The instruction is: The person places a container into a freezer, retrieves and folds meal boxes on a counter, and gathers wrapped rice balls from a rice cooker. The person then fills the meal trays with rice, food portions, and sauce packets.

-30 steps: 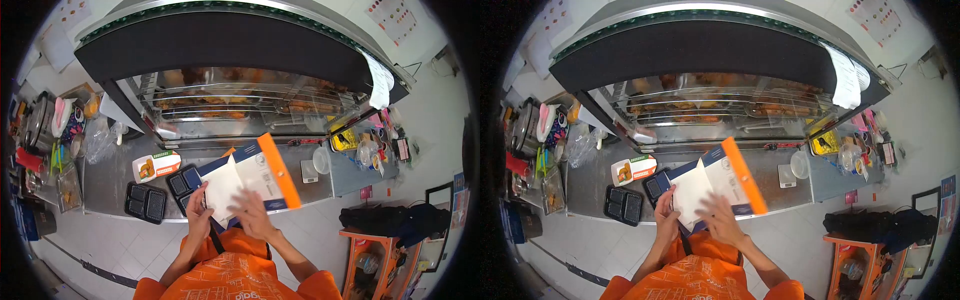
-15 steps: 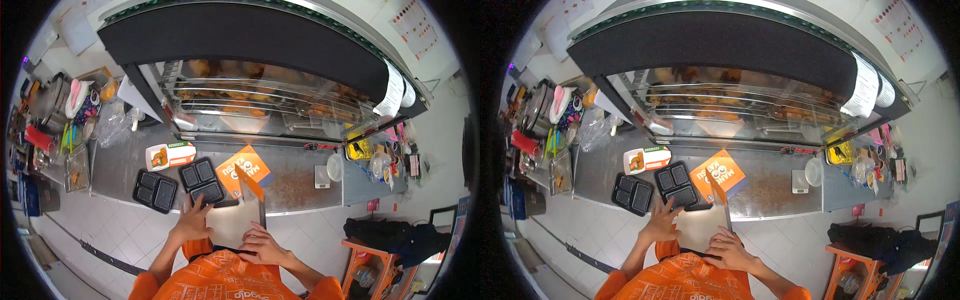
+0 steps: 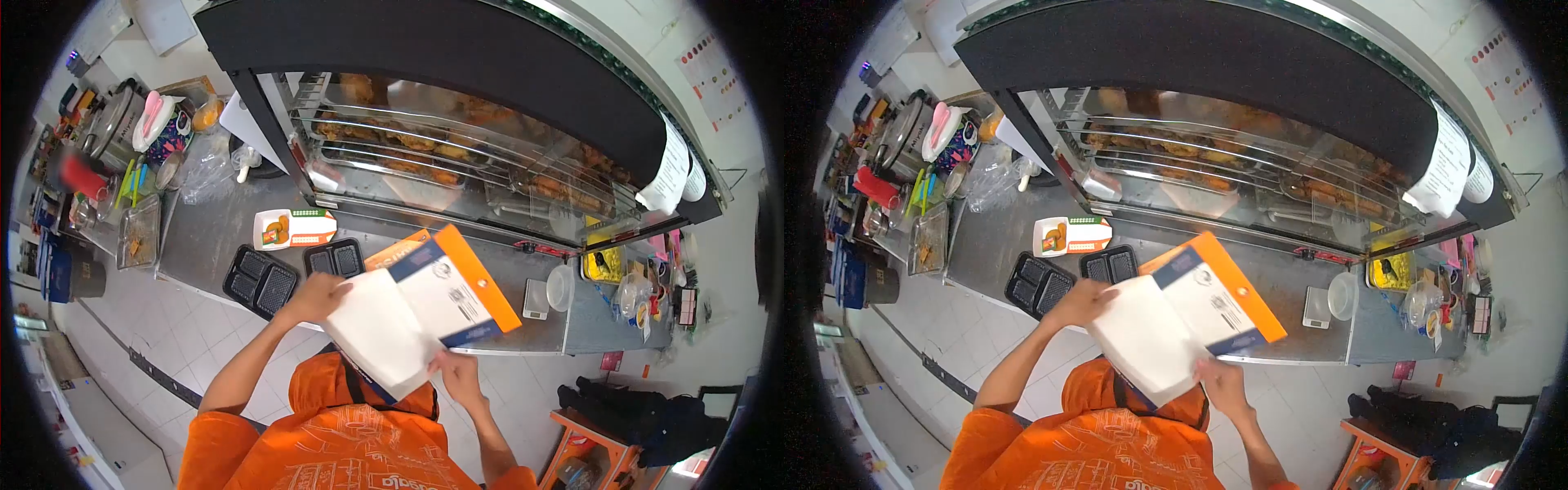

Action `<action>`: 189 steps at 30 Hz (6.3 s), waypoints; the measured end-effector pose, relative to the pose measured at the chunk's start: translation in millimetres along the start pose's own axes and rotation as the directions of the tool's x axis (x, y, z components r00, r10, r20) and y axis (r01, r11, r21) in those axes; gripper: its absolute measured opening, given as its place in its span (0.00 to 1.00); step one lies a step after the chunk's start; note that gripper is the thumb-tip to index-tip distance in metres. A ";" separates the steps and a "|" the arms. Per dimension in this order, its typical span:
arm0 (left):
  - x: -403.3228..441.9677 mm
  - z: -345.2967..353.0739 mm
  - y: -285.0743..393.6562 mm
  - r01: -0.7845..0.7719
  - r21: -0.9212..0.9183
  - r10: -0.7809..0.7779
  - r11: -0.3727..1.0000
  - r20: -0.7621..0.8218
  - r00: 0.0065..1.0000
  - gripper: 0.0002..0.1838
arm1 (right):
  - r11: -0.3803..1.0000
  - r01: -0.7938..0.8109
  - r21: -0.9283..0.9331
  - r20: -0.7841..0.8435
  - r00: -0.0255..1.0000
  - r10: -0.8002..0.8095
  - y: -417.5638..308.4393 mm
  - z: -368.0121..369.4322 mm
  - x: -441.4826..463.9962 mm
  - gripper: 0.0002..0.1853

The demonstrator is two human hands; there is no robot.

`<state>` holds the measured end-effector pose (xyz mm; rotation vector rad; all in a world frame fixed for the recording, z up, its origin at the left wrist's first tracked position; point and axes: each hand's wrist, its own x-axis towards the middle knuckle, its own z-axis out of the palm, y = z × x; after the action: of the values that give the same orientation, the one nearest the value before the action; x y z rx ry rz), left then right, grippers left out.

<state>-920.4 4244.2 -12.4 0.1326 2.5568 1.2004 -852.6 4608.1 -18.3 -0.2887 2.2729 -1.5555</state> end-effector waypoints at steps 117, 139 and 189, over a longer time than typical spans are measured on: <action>41.5 196.7 69.1 -0.251 -0.371 0.270 0.894 -0.001 0.963 0.44 | 0.936 0.072 0.345 -0.552 0.822 0.140 54.1 28.3 47.0 0.31; 7.6 94.0 85.9 -0.787 0.133 0.789 0.603 -0.245 0.564 0.44 | 0.733 -0.030 0.679 -0.292 0.906 0.308 -64.5 13.0 -29.2 0.25; -35.1 43.1 7.2 0.011 -0.122 -0.053 0.992 -0.353 0.934 0.16 | 0.801 -0.452 -0.392 -0.199 0.892 0.406 26.2 66.4 16.3 0.52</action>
<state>-873.8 4272.9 -24.3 -0.1700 2.7643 1.4760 -839.1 4555.1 -67.0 0.2028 2.5193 -0.8488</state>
